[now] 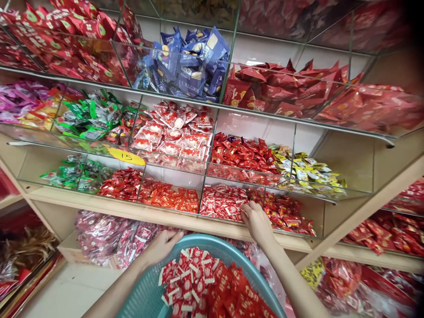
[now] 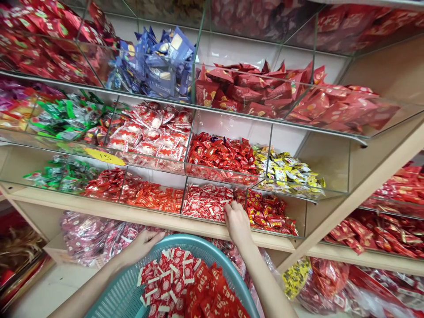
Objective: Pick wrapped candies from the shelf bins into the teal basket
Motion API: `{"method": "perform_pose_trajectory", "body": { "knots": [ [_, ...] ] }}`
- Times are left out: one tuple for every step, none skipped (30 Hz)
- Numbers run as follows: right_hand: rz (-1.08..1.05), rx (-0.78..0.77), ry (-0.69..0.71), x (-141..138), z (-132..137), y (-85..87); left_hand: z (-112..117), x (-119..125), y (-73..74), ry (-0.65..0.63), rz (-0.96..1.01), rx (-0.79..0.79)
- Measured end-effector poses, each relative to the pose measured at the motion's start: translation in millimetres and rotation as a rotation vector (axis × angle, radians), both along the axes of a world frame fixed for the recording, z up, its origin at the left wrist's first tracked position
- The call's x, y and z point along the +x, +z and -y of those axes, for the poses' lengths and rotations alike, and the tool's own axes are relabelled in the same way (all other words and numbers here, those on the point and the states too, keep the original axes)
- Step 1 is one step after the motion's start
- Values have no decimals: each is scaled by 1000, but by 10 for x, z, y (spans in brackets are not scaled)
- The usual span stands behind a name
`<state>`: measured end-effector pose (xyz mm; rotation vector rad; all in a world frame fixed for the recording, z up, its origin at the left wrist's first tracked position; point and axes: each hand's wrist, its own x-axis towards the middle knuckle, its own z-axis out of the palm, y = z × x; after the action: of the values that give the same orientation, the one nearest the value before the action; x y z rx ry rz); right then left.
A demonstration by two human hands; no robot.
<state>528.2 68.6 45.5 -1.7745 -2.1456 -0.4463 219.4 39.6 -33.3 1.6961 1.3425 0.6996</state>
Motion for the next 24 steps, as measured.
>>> {"method": "perform_pose_trajectory", "body": {
  "knots": [
    [27, -1, -24, -16, -15, -1, -2, -3, -5, 1, -2, 3],
    [49, -3, -45, -36, -26, 0, -3, -6, -9, 2, -2, 6],
    [67, -7, -61, -56, -35, 2, -3, -8, -11, 4, -1, 9],
    [80, -13, -75, -74, -42, 3, -3, -10, -12, 4, -1, 12],
    [89, -20, -84, -90, -48, 5, -3, -12, -13, 3, 1, 12],
    [95, -26, -90, -102, -55, 5, -2, -13, -14, 1, 4, 9],
    [100, -32, -93, -110, -61, 4, -2, -14, -15, -2, 9, 5],
    [104, -35, -91, -114, -68, 3, -3, -14, -15, -6, 15, 0],
    [107, -37, -89, -116, -75, 2, -3, -15, -15, -10, 21, -4],
    [108, -37, -85, -115, -82, 0, -2, -15, -15, -12, 27, -6],
    [108, -36, -82, -113, -88, -1, -2, -15, -13, -12, 30, -4],
    [106, -33, -79, -111, -91, -1, 0, -15, -9, -12, 30, 2],
    [103, -30, -75, -109, -92, 0, 1, -14, -5, -11, 28, 9],
    [101, -25, -71, -107, -91, 1, 4, -14, 0, -12, 26, 15],
    [100, -21, -66, -105, -87, 3, 6, -13, 6, -14, 25, 21],
    [99, -15, -61, -103, -80, 4, 8, -12, 11, -17, 27, 22],
    [98, -9, -56, -102, -72, 6, 10, -11, 15, -20, 30, 20],
    [96, -3, -49, -101, -63, 6, 12, -11, 17, -22, 35, 17],
    [93, 4, -41, -100, -53, 7, 13, -10, 17, -24, 39, 14],
    [89, 12, -34, -99, -44, 6, 13, -10, 15, -24, 42, 11],
    [83, 20, -25, -99, -35, 7, 12, -11, 11, -22, 44, 8],
    [76, 29, -17, -99, -27, 8, 10, -12, 7, -20, 44, 6],
    [70, 38, -9, -98, -21, 11, 8, -13, 2, -20, 43, 2],
    [66, 49, -3, -97, -16, 16, 5, -14, -3, -20, 42, -1]
  ]
}}
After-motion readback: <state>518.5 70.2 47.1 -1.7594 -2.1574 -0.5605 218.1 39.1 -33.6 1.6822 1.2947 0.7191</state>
